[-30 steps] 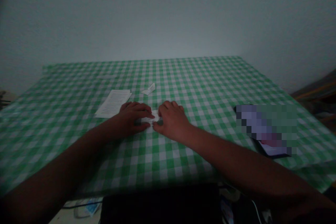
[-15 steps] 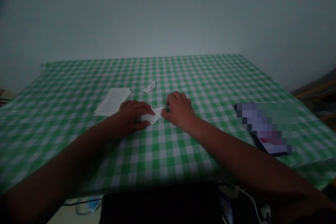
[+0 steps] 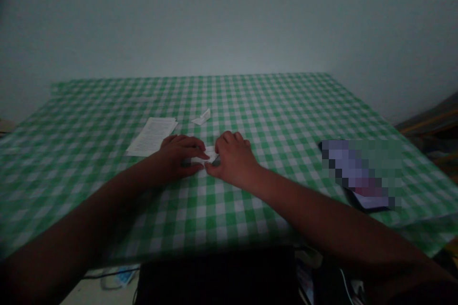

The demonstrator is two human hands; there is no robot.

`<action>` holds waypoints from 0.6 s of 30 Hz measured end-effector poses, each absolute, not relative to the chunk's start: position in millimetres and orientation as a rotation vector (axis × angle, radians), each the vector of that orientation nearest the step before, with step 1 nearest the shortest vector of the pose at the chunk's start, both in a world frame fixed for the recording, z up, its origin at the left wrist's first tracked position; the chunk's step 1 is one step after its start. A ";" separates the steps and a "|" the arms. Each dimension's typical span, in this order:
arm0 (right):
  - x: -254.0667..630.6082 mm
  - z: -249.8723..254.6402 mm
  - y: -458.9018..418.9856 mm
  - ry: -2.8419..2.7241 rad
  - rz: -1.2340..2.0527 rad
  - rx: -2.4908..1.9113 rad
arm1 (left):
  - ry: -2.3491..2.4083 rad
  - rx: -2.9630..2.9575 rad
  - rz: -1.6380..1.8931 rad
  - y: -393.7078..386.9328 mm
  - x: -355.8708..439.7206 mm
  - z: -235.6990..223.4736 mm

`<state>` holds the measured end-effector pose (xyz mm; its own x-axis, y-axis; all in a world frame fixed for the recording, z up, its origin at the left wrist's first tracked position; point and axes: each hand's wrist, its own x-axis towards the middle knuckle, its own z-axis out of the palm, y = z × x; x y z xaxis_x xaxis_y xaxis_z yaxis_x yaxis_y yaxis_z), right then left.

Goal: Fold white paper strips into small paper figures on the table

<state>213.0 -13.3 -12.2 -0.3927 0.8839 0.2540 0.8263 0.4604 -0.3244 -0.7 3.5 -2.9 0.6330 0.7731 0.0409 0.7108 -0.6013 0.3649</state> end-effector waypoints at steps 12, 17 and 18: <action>216.0 -13.9 -8.9 -2.286 0.179 -1.466 | 1.195 2.544 0.256 3.0 -0.4 -0.2; 215.5 -16.0 -9.6 -2.298 0.170 -1.447 | 1.174 2.548 0.280 4.1 -1.8 -4.4; 217.5 -16.8 -6.4 -2.283 0.160 -1.471 | 1.176 2.547 0.280 4.2 -1.9 -4.5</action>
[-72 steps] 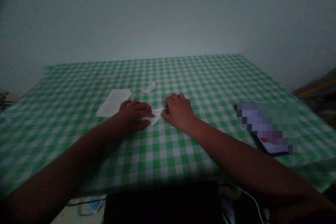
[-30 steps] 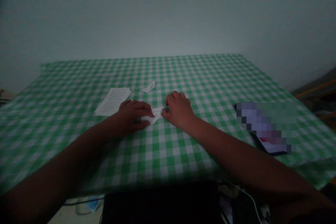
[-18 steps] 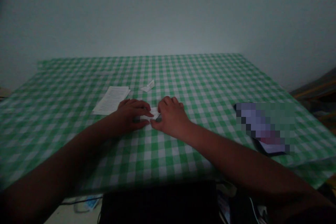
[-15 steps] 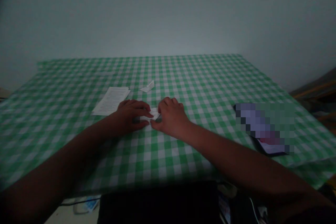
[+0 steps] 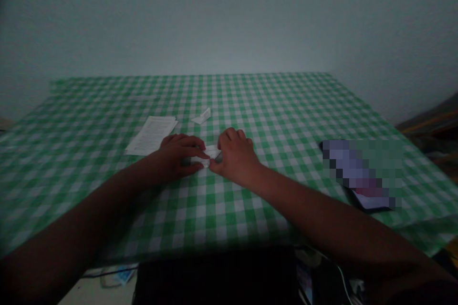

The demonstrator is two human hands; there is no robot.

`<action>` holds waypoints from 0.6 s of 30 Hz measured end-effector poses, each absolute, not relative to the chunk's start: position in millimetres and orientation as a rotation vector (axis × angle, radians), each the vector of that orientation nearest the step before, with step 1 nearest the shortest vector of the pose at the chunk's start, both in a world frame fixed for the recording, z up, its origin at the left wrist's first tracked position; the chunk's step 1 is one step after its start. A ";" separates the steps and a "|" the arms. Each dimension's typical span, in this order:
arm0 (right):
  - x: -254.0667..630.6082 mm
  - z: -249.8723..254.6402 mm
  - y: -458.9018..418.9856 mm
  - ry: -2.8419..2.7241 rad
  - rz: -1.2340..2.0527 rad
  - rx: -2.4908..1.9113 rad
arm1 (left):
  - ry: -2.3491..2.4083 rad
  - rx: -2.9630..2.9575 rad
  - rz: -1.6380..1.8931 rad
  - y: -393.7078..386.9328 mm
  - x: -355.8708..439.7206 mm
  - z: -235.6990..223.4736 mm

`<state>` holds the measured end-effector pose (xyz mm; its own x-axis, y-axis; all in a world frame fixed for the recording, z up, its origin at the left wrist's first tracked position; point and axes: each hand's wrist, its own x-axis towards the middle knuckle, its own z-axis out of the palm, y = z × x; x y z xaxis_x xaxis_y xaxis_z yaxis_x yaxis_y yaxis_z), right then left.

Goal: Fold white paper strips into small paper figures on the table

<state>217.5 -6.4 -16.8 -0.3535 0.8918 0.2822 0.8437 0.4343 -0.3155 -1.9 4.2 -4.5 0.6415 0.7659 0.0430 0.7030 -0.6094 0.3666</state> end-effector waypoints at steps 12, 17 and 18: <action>224.1 -17.5 3.6 -2.233 0.079 -1.539 | 1.179 2.531 0.265 4.1 -0.1 -0.3; 212.0 -12.8 -12.9 -2.318 0.166 -1.448 | 1.186 2.553 0.263 5.1 -0.7 -2.8; 211.3 -12.4 -14.1 -2.314 0.176 -1.447 | 1.184 2.552 0.260 5.1 -0.6 -2.9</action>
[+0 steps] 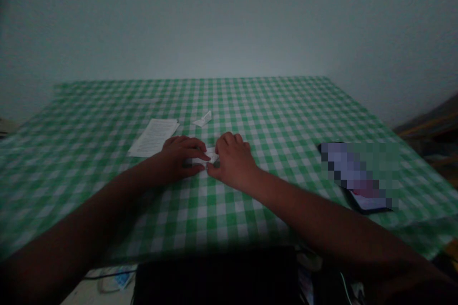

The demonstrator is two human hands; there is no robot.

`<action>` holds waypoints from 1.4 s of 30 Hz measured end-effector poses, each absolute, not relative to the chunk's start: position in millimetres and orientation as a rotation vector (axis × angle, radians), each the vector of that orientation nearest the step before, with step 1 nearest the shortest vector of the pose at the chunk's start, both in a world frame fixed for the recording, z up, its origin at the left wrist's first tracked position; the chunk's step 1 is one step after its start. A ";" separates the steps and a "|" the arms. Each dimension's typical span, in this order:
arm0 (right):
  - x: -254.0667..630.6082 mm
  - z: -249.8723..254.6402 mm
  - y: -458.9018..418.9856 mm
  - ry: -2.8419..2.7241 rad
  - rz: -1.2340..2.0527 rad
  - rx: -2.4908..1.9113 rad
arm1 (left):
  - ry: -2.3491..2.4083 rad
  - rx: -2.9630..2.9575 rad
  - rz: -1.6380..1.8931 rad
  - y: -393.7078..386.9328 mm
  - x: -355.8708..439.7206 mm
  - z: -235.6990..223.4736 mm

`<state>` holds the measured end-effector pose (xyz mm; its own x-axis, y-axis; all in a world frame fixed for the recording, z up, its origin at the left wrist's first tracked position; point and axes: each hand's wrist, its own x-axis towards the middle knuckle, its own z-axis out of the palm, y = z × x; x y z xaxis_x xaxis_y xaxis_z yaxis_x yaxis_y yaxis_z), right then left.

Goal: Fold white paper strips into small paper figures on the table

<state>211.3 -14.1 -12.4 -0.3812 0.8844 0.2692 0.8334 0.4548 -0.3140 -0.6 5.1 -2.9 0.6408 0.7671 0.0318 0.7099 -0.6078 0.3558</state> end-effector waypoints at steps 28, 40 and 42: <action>229.2 -15.0 9.3 -2.196 0.111 -1.590 | 1.160 2.543 0.259 5.5 -2.4 -1.9; 214.4 -13.2 -7.2 -2.307 0.071 -1.494 | 1.102 2.552 0.154 4.6 -7.2 12.1; 213.5 -12.4 -8.5 -2.321 0.070 -1.475 | 1.112 2.551 0.152 5.3 -7.4 12.3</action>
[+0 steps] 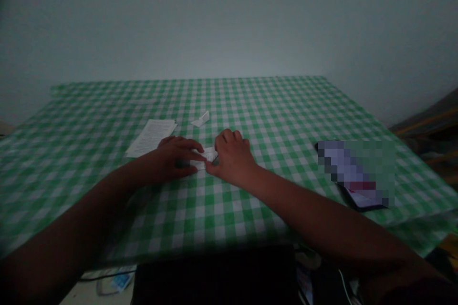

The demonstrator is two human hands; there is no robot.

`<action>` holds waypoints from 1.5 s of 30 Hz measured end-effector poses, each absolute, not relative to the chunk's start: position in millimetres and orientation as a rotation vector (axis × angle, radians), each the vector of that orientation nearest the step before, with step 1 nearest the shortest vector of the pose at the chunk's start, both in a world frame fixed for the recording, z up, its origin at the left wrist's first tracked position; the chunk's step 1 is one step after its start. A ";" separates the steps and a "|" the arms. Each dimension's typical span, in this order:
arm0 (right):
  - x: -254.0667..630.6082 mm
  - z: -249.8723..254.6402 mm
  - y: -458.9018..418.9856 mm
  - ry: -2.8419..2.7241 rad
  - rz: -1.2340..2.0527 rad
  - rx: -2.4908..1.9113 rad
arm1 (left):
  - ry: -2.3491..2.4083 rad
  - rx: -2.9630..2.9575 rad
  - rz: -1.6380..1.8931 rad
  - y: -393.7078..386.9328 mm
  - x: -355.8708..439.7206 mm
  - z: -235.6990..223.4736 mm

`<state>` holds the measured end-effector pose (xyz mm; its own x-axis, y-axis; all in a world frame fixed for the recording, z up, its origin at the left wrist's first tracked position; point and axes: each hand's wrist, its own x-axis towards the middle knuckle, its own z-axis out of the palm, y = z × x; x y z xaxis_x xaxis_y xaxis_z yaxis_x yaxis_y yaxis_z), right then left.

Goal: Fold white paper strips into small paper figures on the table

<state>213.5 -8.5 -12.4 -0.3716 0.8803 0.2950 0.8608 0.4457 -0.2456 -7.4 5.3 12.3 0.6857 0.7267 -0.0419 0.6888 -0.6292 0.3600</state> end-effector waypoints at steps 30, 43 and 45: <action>232.5 -7.8 -5.7 -2.690 0.287 -0.845 | 0.987 2.651 0.214 14.1 -17.0 7.7; 237.8 1.1 -10.9 -2.749 0.344 -0.769 | 0.942 2.701 0.241 6.2 -10.0 20.0; 239.7 2.2 -11.6 -2.770 0.338 -0.742 | 0.983 2.685 0.254 5.0 -7.5 18.9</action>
